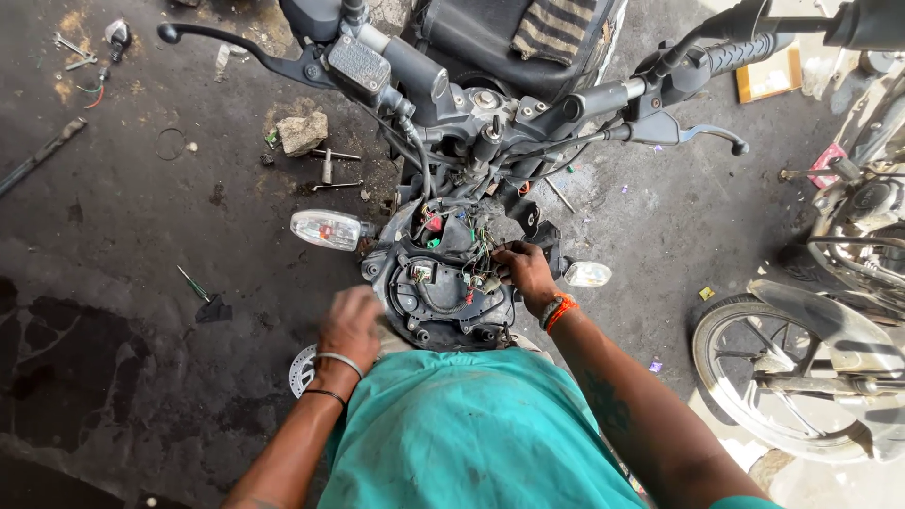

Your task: The person works on the front of a motorcycle, manipulating wiring and connectors beneath the handlebar area. They fit the instrument cluster with the speedometer onto the front assembly, adjust it, and continue handling wires and small components around the headlight housing.

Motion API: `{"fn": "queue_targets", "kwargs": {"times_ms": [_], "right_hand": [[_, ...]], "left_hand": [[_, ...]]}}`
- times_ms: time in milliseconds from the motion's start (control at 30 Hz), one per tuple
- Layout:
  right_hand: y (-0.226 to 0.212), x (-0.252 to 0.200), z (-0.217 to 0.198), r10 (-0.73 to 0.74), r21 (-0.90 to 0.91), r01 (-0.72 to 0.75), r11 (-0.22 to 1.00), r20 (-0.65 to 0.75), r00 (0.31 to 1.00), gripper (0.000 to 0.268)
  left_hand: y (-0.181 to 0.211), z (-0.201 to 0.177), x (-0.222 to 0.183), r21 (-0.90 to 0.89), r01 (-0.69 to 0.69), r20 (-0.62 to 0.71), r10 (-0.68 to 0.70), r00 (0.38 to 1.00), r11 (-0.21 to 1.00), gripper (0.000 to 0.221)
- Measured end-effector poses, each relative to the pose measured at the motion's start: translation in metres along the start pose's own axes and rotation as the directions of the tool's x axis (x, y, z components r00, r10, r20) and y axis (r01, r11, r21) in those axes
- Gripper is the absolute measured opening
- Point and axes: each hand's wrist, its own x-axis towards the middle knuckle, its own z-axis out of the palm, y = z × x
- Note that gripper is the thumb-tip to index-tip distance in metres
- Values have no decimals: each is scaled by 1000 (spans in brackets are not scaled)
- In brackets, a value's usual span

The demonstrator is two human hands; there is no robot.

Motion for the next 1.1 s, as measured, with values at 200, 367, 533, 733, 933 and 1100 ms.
{"fn": "queue_targets", "kwargs": {"times_ms": [200, 367, 533, 733, 933, 1100], "right_hand": [[-2, 6, -3, -62, -10, 62, 998, 0, 998, 18], [-8, 0, -3, -46, 99, 45, 994, 4, 999, 17], [-22, -29, -17, -47, -29, 44, 999, -99, 994, 23], [16, -77, -70, -207, -137, 173, 975, -303, 930, 26], [84, -106, -82, 13, 5, -12, 1000, -405, 914, 33], [86, -140, -67, 250, 537, -82, 840, -249, 936, 51]], "left_hand": [[9, -3, 15, 114, -278, 285, 237, 929, 954, 59], [24, -1, 14, 225, -452, 411, 337, 847, 863, 61], [14, 6, 7, 159, -642, 346, 566, 748, 750, 27], [10, 17, 1, -40, -708, 320, 680, 660, 705, 24], [133, -63, 30, -163, -394, 476, 421, 772, 905, 38], [155, -88, 68, -387, -125, 412, 293, 863, 913, 45]]}}
